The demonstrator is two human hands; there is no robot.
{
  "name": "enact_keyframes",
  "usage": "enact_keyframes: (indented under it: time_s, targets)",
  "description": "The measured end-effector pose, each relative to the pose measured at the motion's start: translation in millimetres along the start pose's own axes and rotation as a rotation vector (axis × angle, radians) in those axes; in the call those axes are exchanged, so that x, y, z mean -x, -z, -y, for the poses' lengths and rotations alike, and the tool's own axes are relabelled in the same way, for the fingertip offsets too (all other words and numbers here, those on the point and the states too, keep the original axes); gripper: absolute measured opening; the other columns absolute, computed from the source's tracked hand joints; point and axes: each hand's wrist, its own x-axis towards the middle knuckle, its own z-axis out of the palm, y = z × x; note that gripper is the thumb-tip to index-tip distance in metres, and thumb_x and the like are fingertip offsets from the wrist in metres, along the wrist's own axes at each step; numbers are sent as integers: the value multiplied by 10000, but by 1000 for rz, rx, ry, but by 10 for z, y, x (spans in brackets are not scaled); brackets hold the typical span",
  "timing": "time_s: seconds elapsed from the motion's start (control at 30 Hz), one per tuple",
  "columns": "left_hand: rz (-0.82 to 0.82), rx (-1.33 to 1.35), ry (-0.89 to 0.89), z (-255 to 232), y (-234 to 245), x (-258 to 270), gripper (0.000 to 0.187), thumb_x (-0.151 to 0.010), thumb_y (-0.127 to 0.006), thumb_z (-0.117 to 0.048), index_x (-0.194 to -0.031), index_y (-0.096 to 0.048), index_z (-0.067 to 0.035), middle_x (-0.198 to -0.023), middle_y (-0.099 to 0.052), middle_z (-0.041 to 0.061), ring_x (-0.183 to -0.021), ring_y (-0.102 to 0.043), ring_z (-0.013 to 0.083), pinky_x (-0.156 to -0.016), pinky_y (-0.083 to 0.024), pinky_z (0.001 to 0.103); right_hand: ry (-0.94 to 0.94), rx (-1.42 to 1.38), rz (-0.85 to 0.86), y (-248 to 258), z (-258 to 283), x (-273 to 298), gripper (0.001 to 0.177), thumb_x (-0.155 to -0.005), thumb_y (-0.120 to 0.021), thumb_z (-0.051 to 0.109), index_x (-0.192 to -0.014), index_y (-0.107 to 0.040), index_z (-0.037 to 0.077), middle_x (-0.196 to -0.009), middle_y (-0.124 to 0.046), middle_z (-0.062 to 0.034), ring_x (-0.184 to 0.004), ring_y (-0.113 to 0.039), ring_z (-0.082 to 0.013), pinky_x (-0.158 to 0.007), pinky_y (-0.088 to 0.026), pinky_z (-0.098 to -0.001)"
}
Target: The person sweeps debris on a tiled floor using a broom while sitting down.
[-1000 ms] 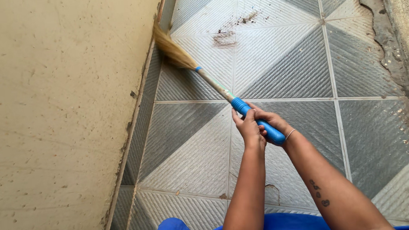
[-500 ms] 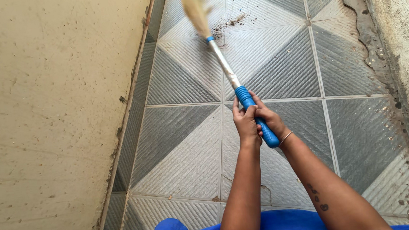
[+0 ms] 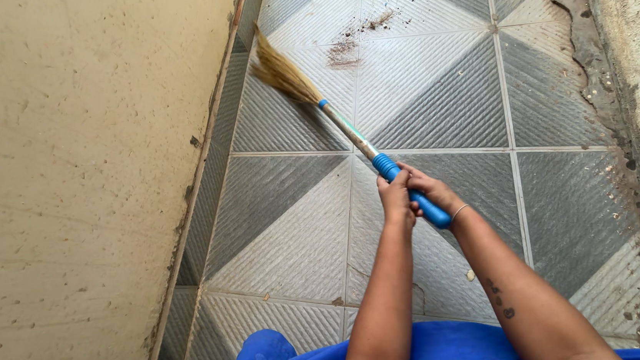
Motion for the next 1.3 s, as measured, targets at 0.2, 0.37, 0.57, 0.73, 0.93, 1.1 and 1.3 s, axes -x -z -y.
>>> enact_keyframes:
  time_s: [0.2, 0.37, 0.57, 0.73, 0.93, 1.1, 1.3]
  targets:
    - [126, -85, -142, -115, 330, -239, 561, -819, -700, -131, -1321, -530, 53, -796, -608, 74, -424, -452, 122, -308, -320, 269, 261, 101, -46, -489, -48, 10, 689, -943, -515, 141, -1609, -346, 199, -923, -606, -76, -520, -563, -102, -415, -505, -251]
    - [105, 92, -369, -286, 249, -192, 695, -830, -719, -35, -1465, -438, 2, -988, -693, 100, -721, -677, 113, -553, -544, 232, 243, 185, 6, -752, 319, 130, 679, -955, -490, 177, -1612, -329, 223, -977, -642, -57, -539, -561, -74, -434, -502, -222]
    - [-138, 38, -87, -544, 97, 236, 671, -812, -624, -125, -1439, -391, -181, -840, -582, 101, -378, -388, 172, -267, -281, 292, 26, 114, 170, -683, 453, 196, 636, -947, -505, 194, -1579, -430, 188, -879, -654, -50, -475, -527, -65, -399, -469, -198]
    - [197, 6, -197, -438, 209, 7, 591, -896, -689, -191, -1421, -463, -45, -860, -587, 73, -413, -454, 82, -290, -332, 245, 100, 132, -22, -515, 269, -7, 584, -976, -553, 205, -1549, -455, 138, -864, -623, -44, -513, -552, -77, -420, -493, -226]
    - [303, 12, -280, -309, 97, -23, 771, -917, -712, -267, -1575, -387, -32, -858, -575, 36, -468, -437, 44, -333, -338, 210, 268, 71, -24, -465, 463, 92, 658, -962, -577, 215, -1586, -370, 223, -844, -593, -25, -539, -543, -88, -437, -471, -240]
    - [182, 182, -424, -374, 4, 129, 798, -925, -711, -203, -1611, -338, -41, -1043, -612, 77, -858, -636, 95, -692, -546, 199, 289, 146, -18, -687, 530, 86, 711, -947, -574, 195, -1618, -343, 180, -1003, -682, -40, -886, -667, -94, -812, -549, -231]
    - [-130, 26, -270, -433, -57, 386, 948, -782, -755, -161, -1589, -261, -113, -1164, -538, 37, -819, -587, 185, -555, -476, 308, 1, -111, 140, -24, 31, -316, 518, -1012, -638, 240, -1500, -553, 88, -951, -681, -35, -711, -626, -87, -586, -524, -229]
